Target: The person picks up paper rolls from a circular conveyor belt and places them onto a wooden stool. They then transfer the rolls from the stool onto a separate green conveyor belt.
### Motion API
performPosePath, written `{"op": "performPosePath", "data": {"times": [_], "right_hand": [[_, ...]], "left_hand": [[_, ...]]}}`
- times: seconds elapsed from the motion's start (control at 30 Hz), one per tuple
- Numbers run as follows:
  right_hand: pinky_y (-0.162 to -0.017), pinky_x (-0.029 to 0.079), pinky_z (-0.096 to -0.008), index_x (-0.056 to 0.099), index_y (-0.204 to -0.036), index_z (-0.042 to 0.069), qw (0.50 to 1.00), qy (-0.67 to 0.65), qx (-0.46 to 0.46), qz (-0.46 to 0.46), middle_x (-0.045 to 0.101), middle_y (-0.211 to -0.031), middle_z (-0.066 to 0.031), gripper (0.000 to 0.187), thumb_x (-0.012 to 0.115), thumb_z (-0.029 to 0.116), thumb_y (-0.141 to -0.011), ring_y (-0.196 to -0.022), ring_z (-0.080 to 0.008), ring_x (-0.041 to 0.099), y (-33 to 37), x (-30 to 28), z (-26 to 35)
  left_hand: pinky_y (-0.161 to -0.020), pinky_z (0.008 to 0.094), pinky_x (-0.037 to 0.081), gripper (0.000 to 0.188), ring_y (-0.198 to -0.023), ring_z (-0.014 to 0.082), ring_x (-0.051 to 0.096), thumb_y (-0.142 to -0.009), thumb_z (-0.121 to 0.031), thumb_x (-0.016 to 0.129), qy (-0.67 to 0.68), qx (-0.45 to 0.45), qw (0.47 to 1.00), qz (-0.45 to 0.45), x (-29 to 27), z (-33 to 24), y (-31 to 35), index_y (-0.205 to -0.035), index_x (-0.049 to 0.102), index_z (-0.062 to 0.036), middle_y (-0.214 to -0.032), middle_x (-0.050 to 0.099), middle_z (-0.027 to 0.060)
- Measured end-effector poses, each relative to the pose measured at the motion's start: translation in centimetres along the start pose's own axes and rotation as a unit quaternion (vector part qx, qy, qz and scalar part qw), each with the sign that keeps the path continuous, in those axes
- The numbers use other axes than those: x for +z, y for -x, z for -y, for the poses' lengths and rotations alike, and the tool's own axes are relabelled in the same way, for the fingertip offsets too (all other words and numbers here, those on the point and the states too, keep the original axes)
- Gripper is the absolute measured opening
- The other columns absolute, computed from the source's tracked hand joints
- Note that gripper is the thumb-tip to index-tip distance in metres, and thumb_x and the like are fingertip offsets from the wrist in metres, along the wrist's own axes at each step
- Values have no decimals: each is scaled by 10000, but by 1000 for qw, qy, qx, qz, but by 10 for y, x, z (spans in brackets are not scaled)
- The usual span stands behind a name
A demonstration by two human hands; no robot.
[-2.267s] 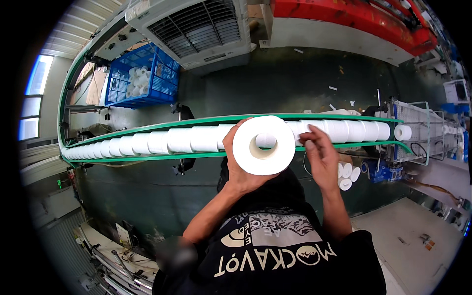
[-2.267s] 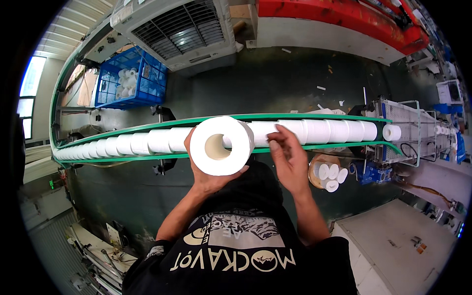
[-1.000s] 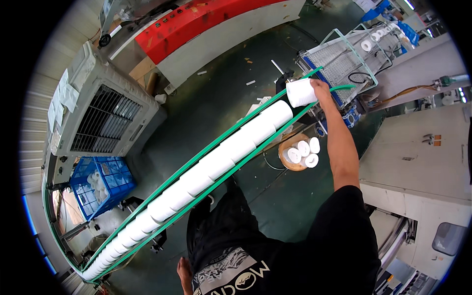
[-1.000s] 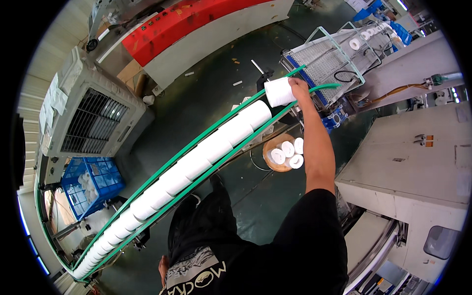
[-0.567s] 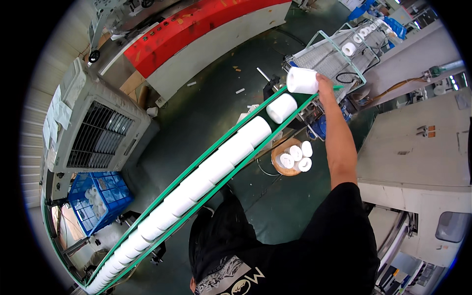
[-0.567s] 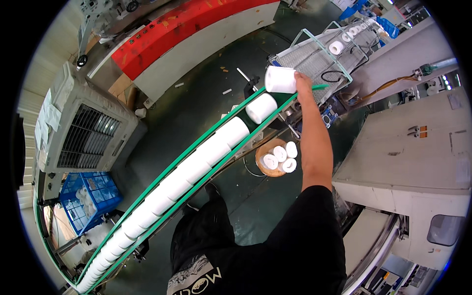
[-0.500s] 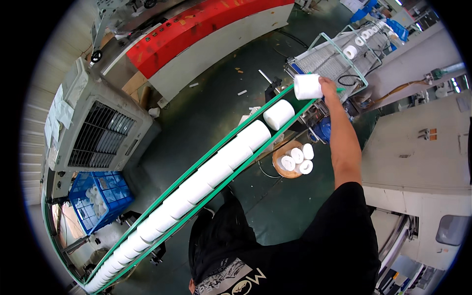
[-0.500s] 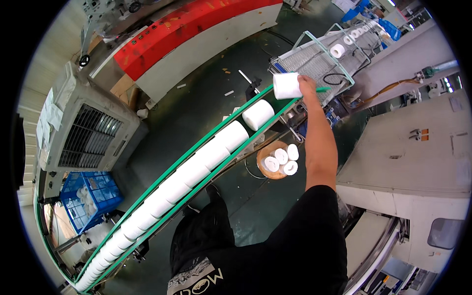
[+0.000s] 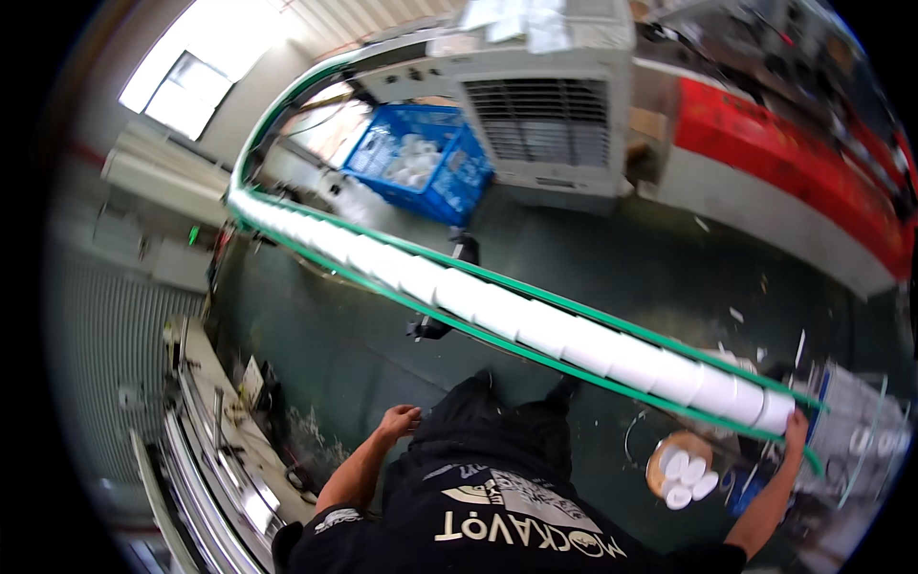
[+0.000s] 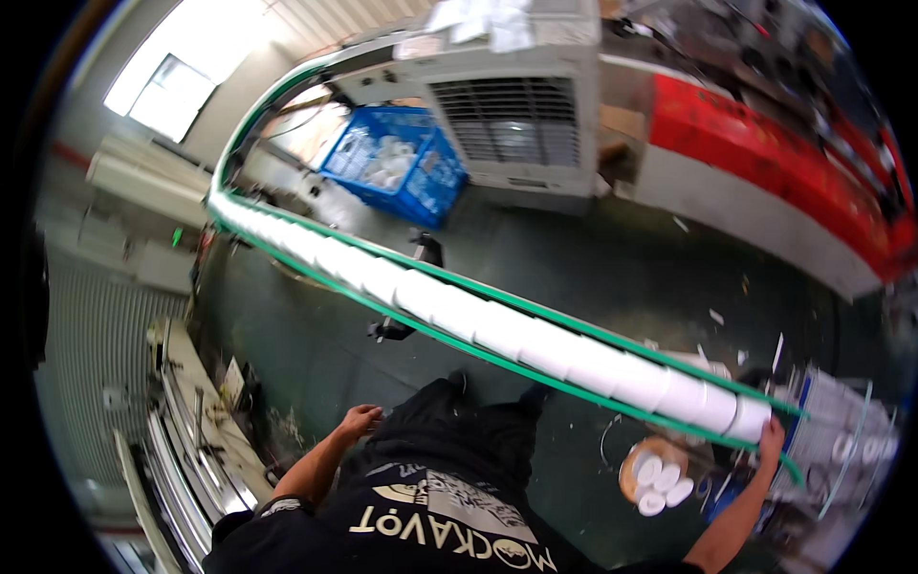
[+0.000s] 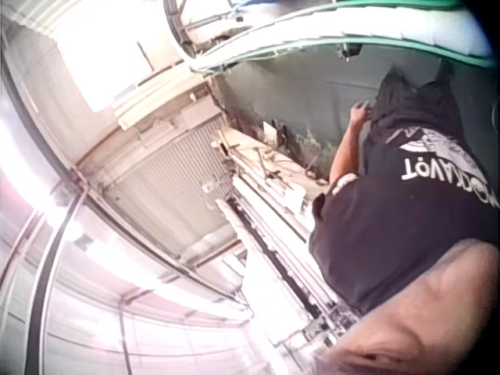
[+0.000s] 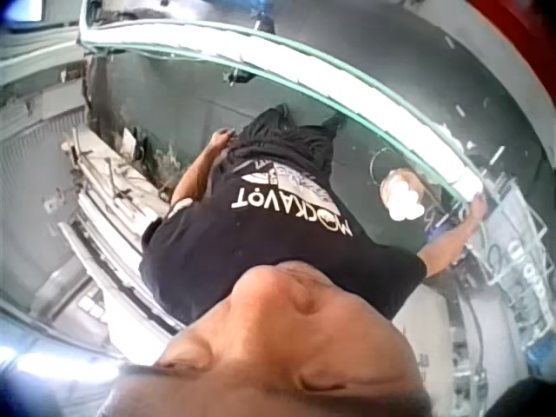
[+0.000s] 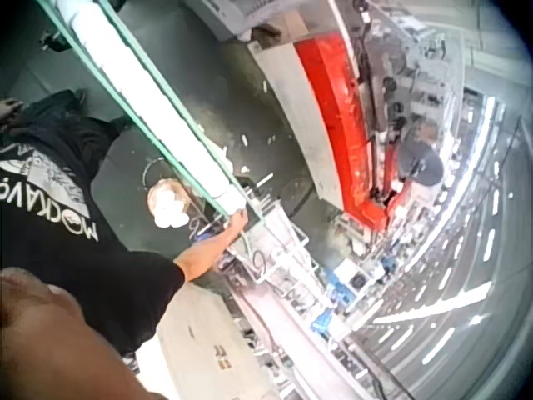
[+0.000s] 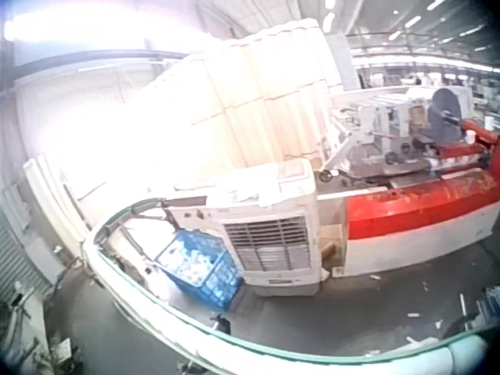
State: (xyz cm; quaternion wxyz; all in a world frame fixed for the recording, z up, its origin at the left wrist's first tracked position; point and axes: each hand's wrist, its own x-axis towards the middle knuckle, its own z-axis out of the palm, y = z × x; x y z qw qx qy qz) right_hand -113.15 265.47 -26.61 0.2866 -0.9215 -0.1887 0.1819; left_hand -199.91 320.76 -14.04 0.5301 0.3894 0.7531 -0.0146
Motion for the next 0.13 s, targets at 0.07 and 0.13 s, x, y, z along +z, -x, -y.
{"op": "performPosePath", "data": {"times": [0.07, 0.13], "right_hand": [[-962, 491, -393, 607, -1246, -74, 977, 133, -14, -165, 699, -1126, -231, 376, 581, 162, -954, -1027, -355, 671, -26, 5, 10], [-976, 490, -407, 594, -1275, -73, 975, 117, -11, -191, 693, -1146, -242, 403, 588, 173, -955, -1047, -385, 666, -37, 21, 74]], "left_hand": [[-732, 340, 568, 441, -818, 170, 647, -945, -316, 678, 19, -18, 1000, 10, 17, 27, -14, -1262, 615, -15, -1069, 687, 85], [-716, 351, 569, 436, -798, 174, 645, -934, -305, 696, 33, -45, 998, -5, 26, 61, 6, -1255, 622, -18, -1041, 693, 72]]}}
